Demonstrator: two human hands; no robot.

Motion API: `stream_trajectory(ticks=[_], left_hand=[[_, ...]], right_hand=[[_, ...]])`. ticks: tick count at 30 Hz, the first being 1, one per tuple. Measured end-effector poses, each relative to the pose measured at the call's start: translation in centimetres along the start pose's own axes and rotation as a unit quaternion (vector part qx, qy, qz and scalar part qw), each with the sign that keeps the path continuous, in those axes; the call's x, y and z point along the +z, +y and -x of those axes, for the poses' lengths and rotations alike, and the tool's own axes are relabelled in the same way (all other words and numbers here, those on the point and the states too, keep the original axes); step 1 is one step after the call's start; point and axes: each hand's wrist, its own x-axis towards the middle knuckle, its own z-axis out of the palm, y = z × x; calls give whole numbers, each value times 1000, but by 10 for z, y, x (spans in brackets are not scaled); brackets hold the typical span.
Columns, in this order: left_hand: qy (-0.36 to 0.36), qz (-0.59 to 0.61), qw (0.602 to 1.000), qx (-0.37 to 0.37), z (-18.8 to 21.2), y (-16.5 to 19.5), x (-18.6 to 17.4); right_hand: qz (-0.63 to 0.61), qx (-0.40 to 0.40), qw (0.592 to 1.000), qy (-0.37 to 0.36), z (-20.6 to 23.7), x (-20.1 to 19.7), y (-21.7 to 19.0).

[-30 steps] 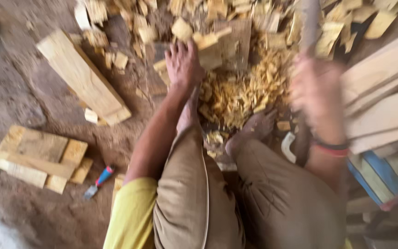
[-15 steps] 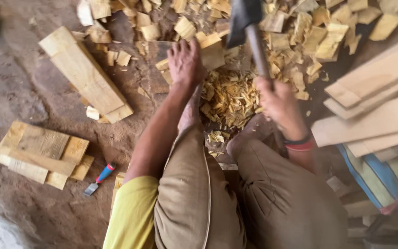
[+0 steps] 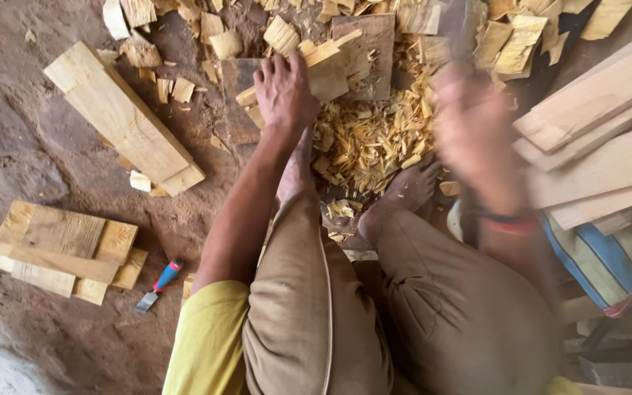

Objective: The person sits on the floor and uses a hammer and a wedge to split small pieces of wood. They repeatedly position the wood, strike the wedge with the hammer, and separate the split pieces.

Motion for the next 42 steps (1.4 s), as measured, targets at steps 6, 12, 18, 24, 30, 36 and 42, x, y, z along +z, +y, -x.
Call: stream_trajectory(ticks=[6,12,18,24,30,36,42], left_hand=[[239,-98,964,55,-1,-2,11],[62,-10,998,13,-3,-1,16],[21,12,1000,-1,-2,0,8],[197,-6,979,51,-5,-4,19],[170,4,985,42,-6,-1,20],[84,-12,996,12,-5,0,12],[42,24,999,1,-1,-1,10]], right_hand=[[-111,128,974,-150,8,57,57],[-251,27,967,-16,17,-38,-35],[-207,-83,975,-7,6,-37,-43],[-74,154,974,-151,10,62,49],[-281,157,946,-31,14,-3,5],[-201,-81,976,26,17,-56,-50],[-41,150,976,-150,3,50,27]])
